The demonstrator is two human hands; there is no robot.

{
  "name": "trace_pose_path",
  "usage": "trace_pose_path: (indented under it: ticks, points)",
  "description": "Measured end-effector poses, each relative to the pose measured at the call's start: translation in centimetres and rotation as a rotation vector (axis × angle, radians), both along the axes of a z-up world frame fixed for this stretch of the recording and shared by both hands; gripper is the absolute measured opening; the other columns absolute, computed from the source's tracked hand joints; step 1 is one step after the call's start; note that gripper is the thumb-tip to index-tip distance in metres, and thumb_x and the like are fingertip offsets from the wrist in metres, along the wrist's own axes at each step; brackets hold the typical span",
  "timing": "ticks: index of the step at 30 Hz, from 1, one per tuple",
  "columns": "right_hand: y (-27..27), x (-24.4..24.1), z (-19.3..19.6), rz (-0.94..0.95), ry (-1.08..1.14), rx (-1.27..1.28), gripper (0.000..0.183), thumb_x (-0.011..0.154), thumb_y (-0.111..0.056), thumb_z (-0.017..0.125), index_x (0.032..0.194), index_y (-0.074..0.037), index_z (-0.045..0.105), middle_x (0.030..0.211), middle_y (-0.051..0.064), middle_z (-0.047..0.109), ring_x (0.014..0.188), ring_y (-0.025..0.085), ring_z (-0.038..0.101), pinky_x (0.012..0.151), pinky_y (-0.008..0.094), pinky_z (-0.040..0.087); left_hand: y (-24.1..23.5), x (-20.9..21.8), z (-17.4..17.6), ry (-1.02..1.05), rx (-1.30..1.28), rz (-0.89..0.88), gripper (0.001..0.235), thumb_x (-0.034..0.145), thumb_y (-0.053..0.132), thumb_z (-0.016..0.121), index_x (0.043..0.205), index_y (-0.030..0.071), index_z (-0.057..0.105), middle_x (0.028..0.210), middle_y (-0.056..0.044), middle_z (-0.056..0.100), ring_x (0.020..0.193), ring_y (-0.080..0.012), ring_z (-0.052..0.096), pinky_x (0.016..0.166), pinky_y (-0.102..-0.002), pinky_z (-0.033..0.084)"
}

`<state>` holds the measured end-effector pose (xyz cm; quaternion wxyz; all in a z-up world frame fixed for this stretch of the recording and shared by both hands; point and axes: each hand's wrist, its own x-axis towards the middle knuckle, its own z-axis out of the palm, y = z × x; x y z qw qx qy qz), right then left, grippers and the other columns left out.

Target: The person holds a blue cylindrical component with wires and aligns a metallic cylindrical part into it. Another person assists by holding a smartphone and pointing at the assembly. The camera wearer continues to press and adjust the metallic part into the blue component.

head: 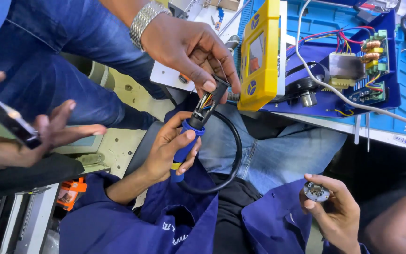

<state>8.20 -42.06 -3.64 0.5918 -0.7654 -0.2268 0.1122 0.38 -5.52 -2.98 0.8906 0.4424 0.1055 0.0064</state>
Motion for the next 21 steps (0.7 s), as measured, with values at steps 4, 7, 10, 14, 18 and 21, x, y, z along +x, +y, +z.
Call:
trace_pose_path:
  ticks: [4,7,10,14,18,21]
  points:
    - [-0.4,0.0,-0.3,-0.043,-0.025,-0.11,0.054,0.083,-0.023,0.073,0.13,0.001,0.063,0.101,0.011,0.069,0.078,0.015,0.067,0.072,0.023,0.054,-0.1,-0.1,0.5,-0.083,0.069,-0.046,0.039,0.102,0.035,0.059,0.128,0.006,0.049,0.073,-0.017,0.054,0.034,-0.018,0.042,0.033,-0.025,0.039]
    - [0.0,0.1,0.3,-0.081,-0.029,-0.205,0.061,0.079,-0.018,0.077,0.135,0.0,0.062,0.125,0.012,0.069,0.097,0.016,0.07,0.087,0.025,0.056,-0.3,-0.1,0.4,-0.046,0.117,-0.077,0.042,0.101,0.038,0.06,0.127,0.007,0.05,0.073,-0.016,0.057,0.035,-0.0186,0.046,0.031,-0.026,0.038]
    - [0.6,0.1,0.6,-0.092,-0.012,-0.239,0.064,0.079,-0.013,0.078,0.139,-0.002,0.057,0.116,0.011,0.069,0.097,0.016,0.07,0.088,0.024,0.055,-0.2,0.0,0.5,-0.037,0.182,-0.134,0.035,0.099,0.028,0.063,0.124,0.007,0.049,0.075,-0.016,0.059,0.033,-0.0186,0.047,0.029,-0.026,0.037]
    - [0.1,-0.1,-0.2,-0.127,0.014,-0.222,0.054,0.081,-0.004,0.079,0.125,-0.006,0.048,0.092,0.01,0.072,0.093,0.013,0.071,0.087,0.023,0.053,0.1,0.1,2.9,-0.08,0.583,-0.393,0.03,0.097,0.023,0.066,0.122,0.01,0.057,0.069,0.0,0.055,0.043,-0.0064,0.054,0.039,-0.02,0.046]
    - [-0.6,0.6,-0.4,-0.128,-0.021,-0.227,0.04,0.077,-0.006,0.084,0.109,-0.005,0.06,0.1,0.006,0.074,0.094,0.01,0.072,0.087,0.022,0.056,-0.3,0.6,3.0,-0.195,0.926,-0.539,0.034,0.09,0.038,0.063,0.117,0.017,0.06,0.087,0.0,0.059,0.07,-0.0139,0.055,0.067,-0.031,0.046]
    - [0.4,1.1,1.8,0.076,-0.164,-0.206,0.028,0.083,-0.016,0.079,0.106,-0.004,0.068,0.096,0.008,0.073,0.083,0.016,0.07,0.078,0.026,0.056,-1.0,0.8,1.8,-0.308,1.014,-0.599,0.037,0.088,0.031,0.069,0.119,0.011,0.061,0.104,-0.004,0.072,0.092,-0.0204,0.072,0.082,-0.033,0.053]
